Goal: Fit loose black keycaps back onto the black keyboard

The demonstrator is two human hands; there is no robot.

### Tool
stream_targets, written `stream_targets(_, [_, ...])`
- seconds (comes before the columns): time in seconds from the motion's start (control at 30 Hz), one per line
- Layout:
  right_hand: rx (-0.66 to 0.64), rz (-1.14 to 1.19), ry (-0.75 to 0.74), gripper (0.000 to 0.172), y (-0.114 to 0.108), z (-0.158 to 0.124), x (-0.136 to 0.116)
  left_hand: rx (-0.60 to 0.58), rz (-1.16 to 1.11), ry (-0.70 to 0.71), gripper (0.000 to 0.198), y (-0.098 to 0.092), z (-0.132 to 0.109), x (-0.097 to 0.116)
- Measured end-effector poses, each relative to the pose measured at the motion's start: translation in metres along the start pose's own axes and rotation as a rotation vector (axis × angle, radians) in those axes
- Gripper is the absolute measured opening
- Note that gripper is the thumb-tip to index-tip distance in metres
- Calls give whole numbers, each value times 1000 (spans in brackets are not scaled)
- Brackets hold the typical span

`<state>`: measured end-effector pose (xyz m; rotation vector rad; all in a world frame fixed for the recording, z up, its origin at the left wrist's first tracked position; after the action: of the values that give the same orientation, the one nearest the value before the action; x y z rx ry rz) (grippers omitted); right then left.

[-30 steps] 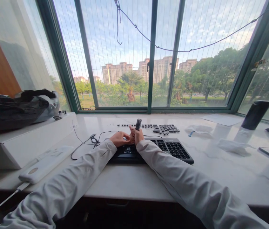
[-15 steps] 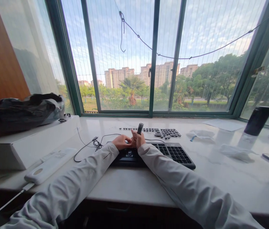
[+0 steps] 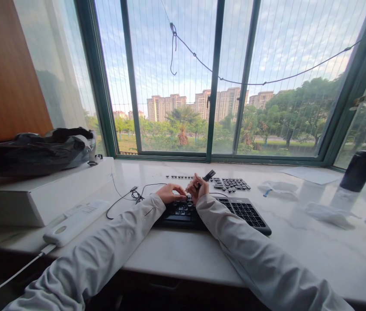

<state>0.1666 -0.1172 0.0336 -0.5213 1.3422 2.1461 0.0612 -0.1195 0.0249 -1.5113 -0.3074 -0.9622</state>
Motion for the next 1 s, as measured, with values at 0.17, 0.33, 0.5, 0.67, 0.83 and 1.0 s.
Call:
stream_targets(0.17, [98,108,23,41,-14,5,-24,131,-101,-52,34,-8,2,-2])
stream_targets(0.33, [207,167,48,41,-23,5,-29,200,-136,-15,31,-12,-1,4])
stream_targets(0.5, [231,94,68,39,-26,6,-24,261,-165,40,33,-17,-3,9])
stream_targets(0.67, [197,66,93,39,-25,6,-23,264,-166,54,35,-16,-3,9])
stream_targets(0.83, [131,82,67,45,-19,6,-27,226,-156,57,35,-12,-5,12])
stream_targets(1.0, [184,27,33,44,-25,8,-29,228,-149,41,36,-13,-6,13])
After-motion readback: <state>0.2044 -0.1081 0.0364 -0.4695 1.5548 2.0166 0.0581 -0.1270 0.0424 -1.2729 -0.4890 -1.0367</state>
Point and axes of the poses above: each hand's wrist, its own z-axis towards the middle knuckle, its own y-axis out of the palm, x = y × z, the point moved 7 cm from there along z, towards the middle knuckle, and after that the axes turned 11 degrees about -y, right-handed, at the moved point
